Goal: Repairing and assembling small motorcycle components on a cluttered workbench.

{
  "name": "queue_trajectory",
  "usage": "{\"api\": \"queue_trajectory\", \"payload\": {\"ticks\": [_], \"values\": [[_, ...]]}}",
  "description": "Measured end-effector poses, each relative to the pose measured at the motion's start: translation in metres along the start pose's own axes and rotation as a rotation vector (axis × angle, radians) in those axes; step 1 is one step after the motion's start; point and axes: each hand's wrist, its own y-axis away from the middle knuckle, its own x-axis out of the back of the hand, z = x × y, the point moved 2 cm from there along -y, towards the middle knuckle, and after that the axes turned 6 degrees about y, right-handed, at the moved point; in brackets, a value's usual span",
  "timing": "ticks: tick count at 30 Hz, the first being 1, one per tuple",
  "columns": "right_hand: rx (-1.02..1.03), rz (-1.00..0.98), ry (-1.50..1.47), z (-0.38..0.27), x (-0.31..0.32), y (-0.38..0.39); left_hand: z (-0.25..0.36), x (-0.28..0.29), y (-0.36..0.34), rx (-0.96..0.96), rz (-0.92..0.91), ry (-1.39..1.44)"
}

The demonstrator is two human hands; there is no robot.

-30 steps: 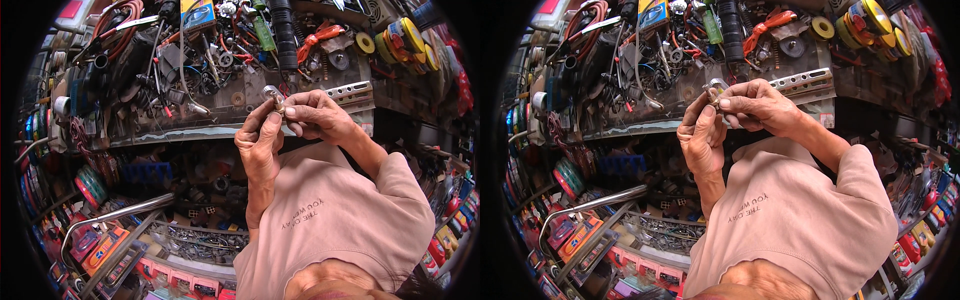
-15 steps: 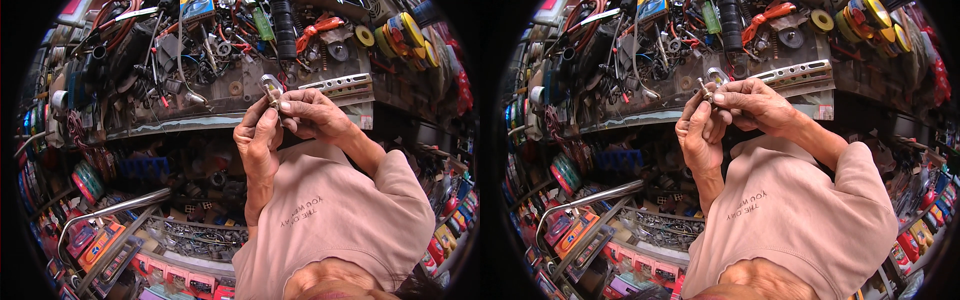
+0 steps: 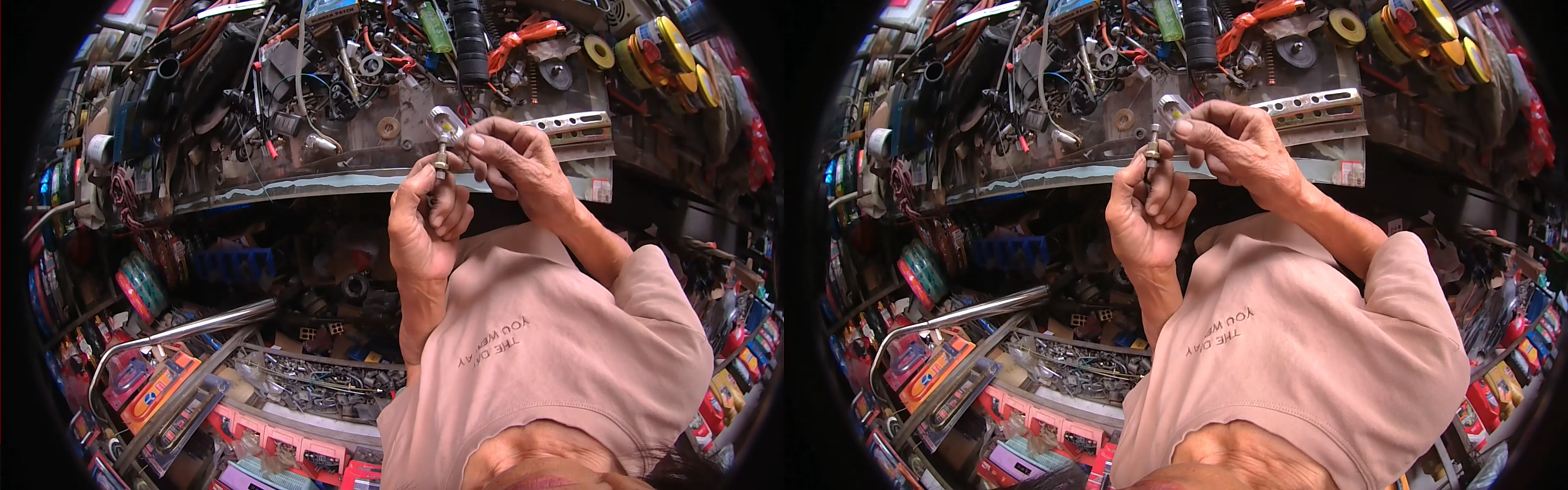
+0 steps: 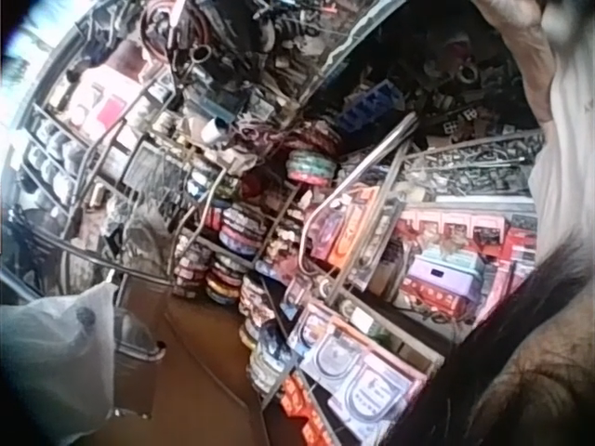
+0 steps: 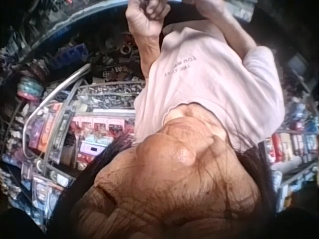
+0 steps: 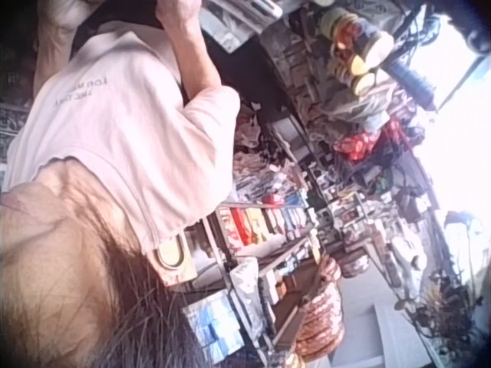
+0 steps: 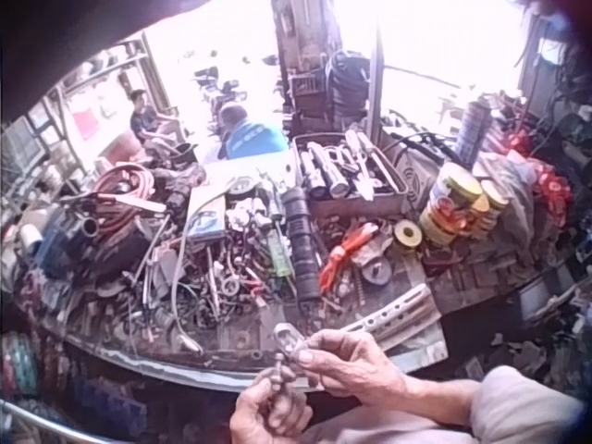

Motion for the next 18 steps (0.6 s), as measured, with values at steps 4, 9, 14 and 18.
{"api": "queue_trajectory", "payload": {"ticks": [4,9,14,18], "values": [[-0.003,-0.075,0.003,0.003,-0.001,-0.006,-0.001,-0.001,0.005,0.031,-0.014,-0.107],[0.020,-0.051,0.009,0.005,-0.001,-0.005,-0.003,0.000,0.008,0.002,0.037,-0.165],[0.023,-0.097,0.018,0.008,0.001,-0.003,-0.002,-0.001,0.010,-0.081,0.096,-0.199],[0.019,-0.107,0.013,0.010,0.002,-0.001,0.000,-0.006,0.012,-0.123,0.140,-0.249]]}}
